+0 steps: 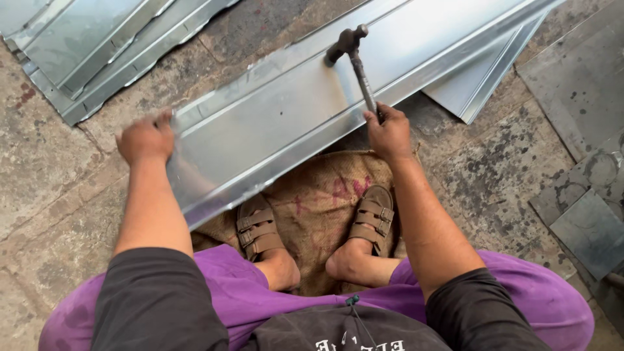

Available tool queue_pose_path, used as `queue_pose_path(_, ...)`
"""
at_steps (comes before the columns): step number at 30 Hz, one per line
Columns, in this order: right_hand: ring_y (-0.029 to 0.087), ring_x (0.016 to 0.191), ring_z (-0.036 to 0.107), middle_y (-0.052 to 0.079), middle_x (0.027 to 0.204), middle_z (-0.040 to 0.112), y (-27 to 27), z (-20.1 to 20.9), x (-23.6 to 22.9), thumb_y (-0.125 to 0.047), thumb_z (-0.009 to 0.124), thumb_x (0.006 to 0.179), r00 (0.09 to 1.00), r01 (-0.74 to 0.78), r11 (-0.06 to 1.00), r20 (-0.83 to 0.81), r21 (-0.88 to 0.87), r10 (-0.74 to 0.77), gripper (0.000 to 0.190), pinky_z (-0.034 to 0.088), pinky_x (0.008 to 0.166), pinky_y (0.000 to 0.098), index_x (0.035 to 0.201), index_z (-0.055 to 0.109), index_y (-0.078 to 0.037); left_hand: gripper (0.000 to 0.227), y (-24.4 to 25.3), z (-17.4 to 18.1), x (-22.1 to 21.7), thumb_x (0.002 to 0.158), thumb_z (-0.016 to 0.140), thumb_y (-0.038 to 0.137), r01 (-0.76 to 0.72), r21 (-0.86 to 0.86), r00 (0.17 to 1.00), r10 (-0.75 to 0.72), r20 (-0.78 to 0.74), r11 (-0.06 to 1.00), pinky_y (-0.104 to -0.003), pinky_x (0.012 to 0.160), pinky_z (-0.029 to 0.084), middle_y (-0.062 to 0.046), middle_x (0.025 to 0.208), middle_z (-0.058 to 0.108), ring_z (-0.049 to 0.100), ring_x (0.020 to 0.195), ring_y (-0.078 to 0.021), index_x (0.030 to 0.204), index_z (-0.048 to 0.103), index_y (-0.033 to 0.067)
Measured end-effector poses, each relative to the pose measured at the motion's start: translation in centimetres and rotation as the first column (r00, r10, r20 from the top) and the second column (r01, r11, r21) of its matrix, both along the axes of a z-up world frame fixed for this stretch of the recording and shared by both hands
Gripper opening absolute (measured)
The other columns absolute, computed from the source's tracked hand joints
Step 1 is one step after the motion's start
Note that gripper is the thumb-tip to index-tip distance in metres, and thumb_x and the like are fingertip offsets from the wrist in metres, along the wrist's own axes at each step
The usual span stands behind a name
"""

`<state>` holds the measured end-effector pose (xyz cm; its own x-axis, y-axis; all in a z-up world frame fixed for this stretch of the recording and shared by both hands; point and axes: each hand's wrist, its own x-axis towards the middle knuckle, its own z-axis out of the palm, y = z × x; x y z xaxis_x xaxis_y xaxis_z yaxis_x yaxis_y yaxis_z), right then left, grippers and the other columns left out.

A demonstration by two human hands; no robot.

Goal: The person sits on a burlap sack and uses a hammer to repeatedly strike a long, silver metal sheet resting on a wooden block. They adjust the sheet's position and flip it over to work on different sections, continuing the hammering process throughout the clip.

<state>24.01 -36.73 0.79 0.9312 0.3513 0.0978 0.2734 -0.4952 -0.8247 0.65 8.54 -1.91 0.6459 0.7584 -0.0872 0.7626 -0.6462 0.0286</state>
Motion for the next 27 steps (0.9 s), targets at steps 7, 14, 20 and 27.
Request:
queue_pose_path(7, 0.023, 0.076, 0.07, 0.02, 0.087, 0.073, -1.3, -3.8, -1.5, -0.02, 0.071, 0.104, 0.996, 0.086, 0.988, 0.013, -0.129, -0.085, 0.027, 0.054, 0.069, 0.0359, 0.12, 0.07, 0.002, 0.07, 4.0, 4.5, 5.8, 0.114, 0.048, 0.066, 0.113, 0.033, 0.993, -0.113, -0.017, 0.993, -0.049, 0.096, 0.042, -0.018, 0.092, 0.075, 0.069, 0.09, -0.0354, 0.095, 0.078, 0.0057)
queue_pose_path(14, 0.019, 0.075, 0.073, 0.015, 0.091, 0.075, -1.1, -5.5, -4.3, -0.017, 0.058, 0.107, 0.989, 0.108, 0.984, -0.082, -0.138, -0.12, 0.047, 0.058, 0.066, 0.0313, 0.152, 0.049, -0.009, 0.066, 5.6, 1.5, 6.8, 0.109, 0.054, 0.066, 0.159, 0.023, 0.985, -0.16, 0.07, 0.987, -0.048, 0.097, 0.04, -0.019, 0.092, 0.074, 0.067, 0.089, -0.0354, 0.094, 0.079, 0.0063)
queue_pose_path(20, 0.019, 0.074, 0.069, 0.016, 0.092, 0.074, 0.0, -3.6, -3.3, -0.017, 0.056, 0.11, 0.994, 0.094, 0.985, -0.042, -0.146, -0.101, 0.044, 0.055, 0.063, 0.0327, 0.154, 0.052, -0.011, 0.057, 3.5, -5.2, 1.6, 0.107, 0.059, 0.06, 0.023, -0.069, 0.976, -0.007, 0.218, 0.997, -0.049, 0.093, 0.045, -0.021, 0.094, 0.073, 0.065, 0.09, -0.0417, 0.098, 0.079, 0.0074)
queue_pose_path(27, 0.018, 0.082, 0.076, 0.014, 0.097, 0.079, 2.0, -4.4, -2.6, -0.016, 0.062, 0.105, 0.997, 0.011, 0.999, 0.08, -0.033, -0.009, 0.046, 0.059, 0.074, 0.0323, 0.149, 0.054, -0.007, 0.059, 2.6, -5.5, -1.8, 0.105, 0.06, 0.061, -0.135, -0.053, 0.963, 0.144, 0.226, 0.989, -0.05, 0.09, 0.047, -0.024, 0.089, 0.072, 0.066, 0.088, -0.0441, 0.093, 0.078, 0.0057)
